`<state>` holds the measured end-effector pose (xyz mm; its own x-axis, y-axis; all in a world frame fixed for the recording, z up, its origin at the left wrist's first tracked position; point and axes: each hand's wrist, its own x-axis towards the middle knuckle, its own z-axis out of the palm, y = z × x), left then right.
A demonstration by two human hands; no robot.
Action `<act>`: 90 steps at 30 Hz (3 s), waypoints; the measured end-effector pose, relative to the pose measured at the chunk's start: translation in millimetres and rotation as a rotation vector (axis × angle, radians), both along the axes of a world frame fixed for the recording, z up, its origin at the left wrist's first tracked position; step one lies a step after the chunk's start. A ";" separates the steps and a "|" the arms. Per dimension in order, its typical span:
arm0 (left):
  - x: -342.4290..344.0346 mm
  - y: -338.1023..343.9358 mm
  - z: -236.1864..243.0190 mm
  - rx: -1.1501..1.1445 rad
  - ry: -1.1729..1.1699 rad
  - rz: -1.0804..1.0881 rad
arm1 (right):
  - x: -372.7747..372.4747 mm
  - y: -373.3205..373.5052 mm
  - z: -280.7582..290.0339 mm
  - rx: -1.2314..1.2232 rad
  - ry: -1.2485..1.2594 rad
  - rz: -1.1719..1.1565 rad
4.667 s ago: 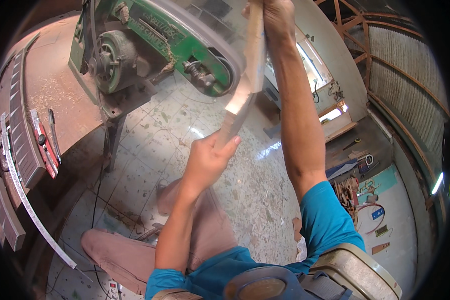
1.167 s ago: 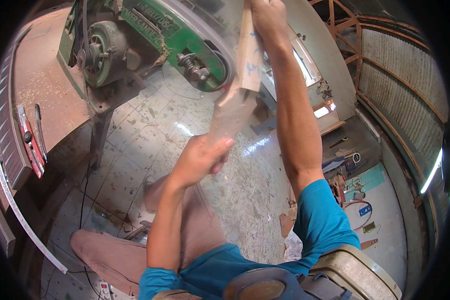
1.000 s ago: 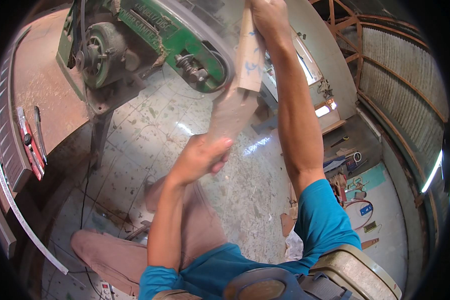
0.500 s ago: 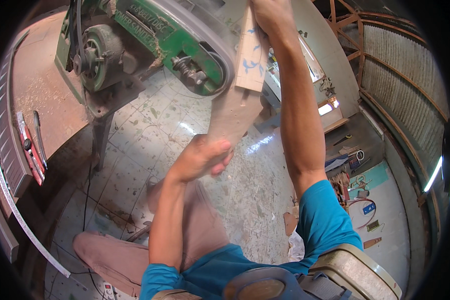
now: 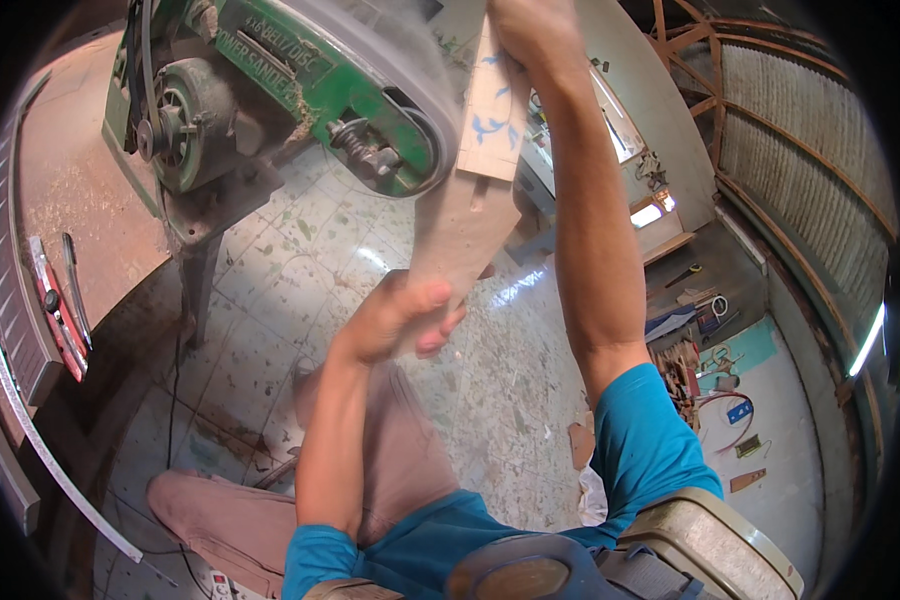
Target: The person sands the back of a wooden guitar neck using a stationary belt sander, rotating the neck to reach different sections of the wood.
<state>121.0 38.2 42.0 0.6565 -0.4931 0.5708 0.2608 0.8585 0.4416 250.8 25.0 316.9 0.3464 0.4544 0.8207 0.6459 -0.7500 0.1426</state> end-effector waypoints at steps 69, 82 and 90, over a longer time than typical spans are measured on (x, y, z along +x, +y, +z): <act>-9.3 -87.8 -100.4 1.380 -0.524 1.507 | -64.7 -288.6 -270.1 0.809 2.140 1.038; -56.0 -30.4 -100.8 1.224 -0.142 1.544 | -111.0 -211.7 -82.6 0.829 1.105 1.118; -49.3 -2.8 -82.6 1.174 0.011 1.597 | -87.8 -143.8 -43.9 0.527 0.942 0.962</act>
